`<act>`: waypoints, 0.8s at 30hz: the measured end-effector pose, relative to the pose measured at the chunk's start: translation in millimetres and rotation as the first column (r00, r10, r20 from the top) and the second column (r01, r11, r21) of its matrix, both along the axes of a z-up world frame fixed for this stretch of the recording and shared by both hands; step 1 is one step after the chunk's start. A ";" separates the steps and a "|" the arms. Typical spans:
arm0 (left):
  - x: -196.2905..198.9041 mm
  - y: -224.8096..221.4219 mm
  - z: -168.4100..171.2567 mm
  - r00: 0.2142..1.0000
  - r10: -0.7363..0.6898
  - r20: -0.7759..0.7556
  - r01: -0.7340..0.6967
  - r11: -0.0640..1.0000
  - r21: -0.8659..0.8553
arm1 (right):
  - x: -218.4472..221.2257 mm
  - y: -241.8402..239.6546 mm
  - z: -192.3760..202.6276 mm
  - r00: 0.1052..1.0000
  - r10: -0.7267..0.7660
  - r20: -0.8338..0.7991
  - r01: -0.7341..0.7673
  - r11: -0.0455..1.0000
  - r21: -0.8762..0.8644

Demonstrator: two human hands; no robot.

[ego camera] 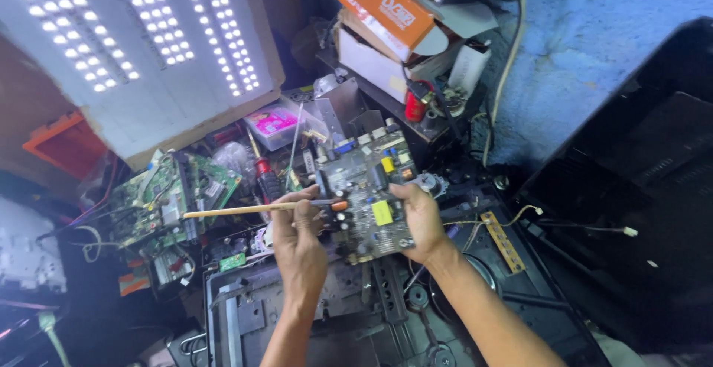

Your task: Inspecting and cleaning a circuit board using a wooden stick at a repair bench

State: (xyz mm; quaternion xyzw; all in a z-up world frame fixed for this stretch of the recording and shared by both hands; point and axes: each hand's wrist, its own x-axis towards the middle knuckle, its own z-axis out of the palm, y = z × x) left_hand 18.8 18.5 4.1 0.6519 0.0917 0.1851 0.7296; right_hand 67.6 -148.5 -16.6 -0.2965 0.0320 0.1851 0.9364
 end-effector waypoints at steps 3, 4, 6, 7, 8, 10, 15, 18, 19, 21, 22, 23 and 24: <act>8.8 0.3 -1.9 0.995 0.032 0.094 -0.033 0.999 0.009 | 7.4 -2.4 22.8 0.991 0.007 -0.132 -0.049 0.948 -0.315; 14.9 0.8 -10.6 0.995 0.030 0.097 -0.031 0.999 0.009 | 12.9 -3.9 16.2 0.992 0.005 -0.129 -0.046 0.948 -0.315; 27.6 0.6 -25.5 0.976 0.045 0.213 -0.047 0.999 0.006 | 23.5 -8.4 5.5 0.985 -0.162 -0.063 0.124 0.907 -0.402; 29.2 -2.0 -19.1 0.974 0.046 0.221 -0.048 0.999 0.005 | 28.5 -8.5 6.5 0.985 -0.161 -0.055 0.126 0.907 -0.401; 30.4 -4.6 -13.1 0.972 0.068 0.223 -0.080 0.996 0.047 | 33.4 -8.5 7.1 0.976 -0.202 0.078 0.213 0.838 -0.502; 34.5 -11.9 -5.4 0.971 0.083 0.227 -0.104 0.991 0.086 | 31.7 -9.4 17.3 0.949 -0.232 0.215 0.315 0.749 -0.583; 46.5 -16.6 -8.8 0.969 0.123 0.214 -0.156 0.977 0.148 | 18.6 -5.2 34.7 0.863 -0.083 0.498 0.456 0.551 -0.699; 61.8 -7.0 -26.0 0.969 0.113 0.218 -0.148 0.977 0.155 | 31.9 -25.4 10.1 0.838 0.012 0.545 0.394 0.677 -0.621; 58.7 -6.7 -22.3 0.971 0.113 0.213 -0.149 0.976 0.158 | 32.8 -26.8 4.1 0.841 0.012 0.540 0.390 0.680 -0.621; 56.5 -6.6 -13.9 0.974 0.098 0.205 -0.129 0.981 0.145 | 38.7 -29.7 -6.8 0.829 -0.005 0.560 0.391 0.721 -0.572; 57.7 -6.8 -18.5 0.973 0.100 0.207 -0.132 0.980 0.147 | 39.8 -32.0 -6.5 0.828 -0.004 0.561 0.389 0.724 -0.569; 56.6 -5.7 -23.8 0.971 0.111 0.211 -0.146 0.977 0.158 | 38.9 -33.0 -7.3 0.833 0.011 0.553 0.378 0.720 -0.583; 55.8 -4.5 -29.2 0.969 0.122 0.215 -0.160 0.973 0.169 | 38.2 -34.0 -8.2 0.838 0.026 0.546 0.366 0.715 -0.596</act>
